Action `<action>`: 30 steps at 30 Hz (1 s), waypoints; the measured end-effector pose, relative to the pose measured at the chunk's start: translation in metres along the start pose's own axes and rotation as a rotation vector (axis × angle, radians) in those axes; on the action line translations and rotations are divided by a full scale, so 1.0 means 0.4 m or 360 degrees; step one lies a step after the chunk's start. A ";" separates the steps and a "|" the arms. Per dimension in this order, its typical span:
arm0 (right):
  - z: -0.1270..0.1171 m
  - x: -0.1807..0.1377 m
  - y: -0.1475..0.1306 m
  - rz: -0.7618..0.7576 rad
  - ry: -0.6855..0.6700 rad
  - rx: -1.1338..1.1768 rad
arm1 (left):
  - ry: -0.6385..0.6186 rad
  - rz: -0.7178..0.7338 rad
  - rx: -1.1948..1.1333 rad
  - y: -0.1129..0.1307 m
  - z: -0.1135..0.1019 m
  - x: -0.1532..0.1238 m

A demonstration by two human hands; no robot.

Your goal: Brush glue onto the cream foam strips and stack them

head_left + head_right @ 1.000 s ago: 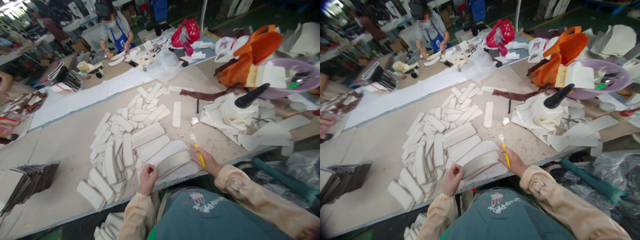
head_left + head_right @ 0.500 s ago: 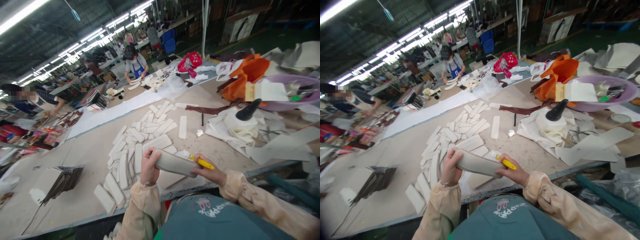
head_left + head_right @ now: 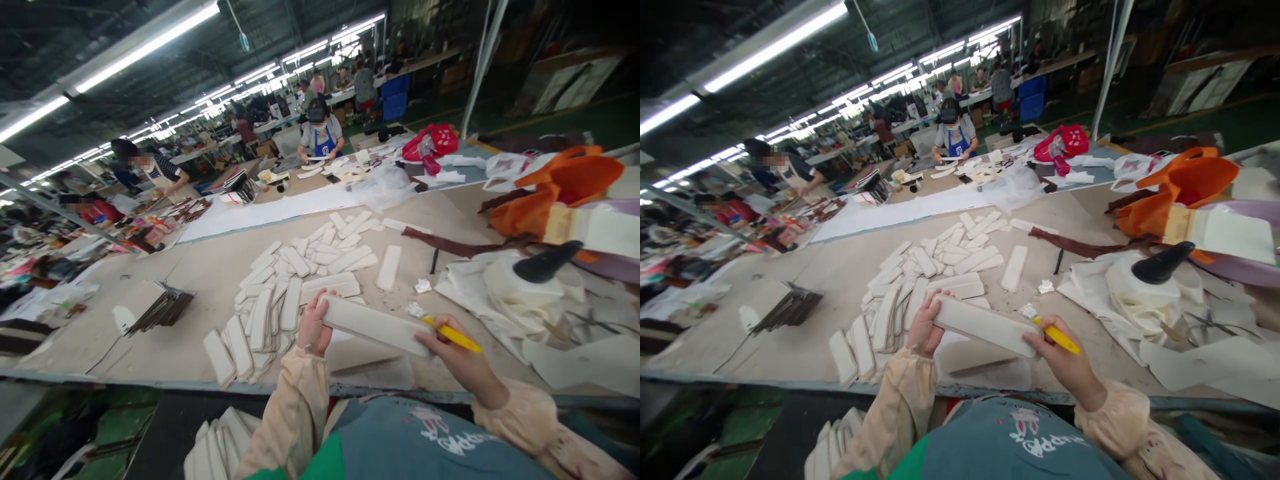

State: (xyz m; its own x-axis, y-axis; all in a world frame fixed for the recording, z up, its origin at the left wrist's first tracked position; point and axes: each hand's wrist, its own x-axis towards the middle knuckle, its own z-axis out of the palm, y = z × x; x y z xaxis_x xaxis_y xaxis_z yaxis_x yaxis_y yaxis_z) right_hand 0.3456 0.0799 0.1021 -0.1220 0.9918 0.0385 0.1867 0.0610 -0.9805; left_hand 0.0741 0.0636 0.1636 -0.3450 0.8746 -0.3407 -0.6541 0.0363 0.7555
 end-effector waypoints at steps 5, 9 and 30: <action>-0.024 -0.010 -0.016 -0.0011 0.0011 -0.0110 | 0.0008 0.0014 -0.0183 -0.009 0.008 -0.030; -0.036 -0.015 -0.031 0.0009 0.0002 -0.0118 | -0.0044 -0.0019 -0.0423 -0.015 0.008 -0.052; 0.031 0.005 -0.063 -0.0068 -0.0248 -0.0142 | 0.0256 0.0018 -0.0380 -0.048 -0.151 -0.102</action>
State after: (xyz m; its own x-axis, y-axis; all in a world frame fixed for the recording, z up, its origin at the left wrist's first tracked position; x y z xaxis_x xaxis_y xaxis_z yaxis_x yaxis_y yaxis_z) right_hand 0.3283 0.0791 0.1247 -0.2802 0.9590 0.0427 0.2628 0.1194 -0.9574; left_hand 0.0599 -0.0019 0.1293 -0.4433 0.7855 -0.4318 -0.7830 -0.1049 0.6131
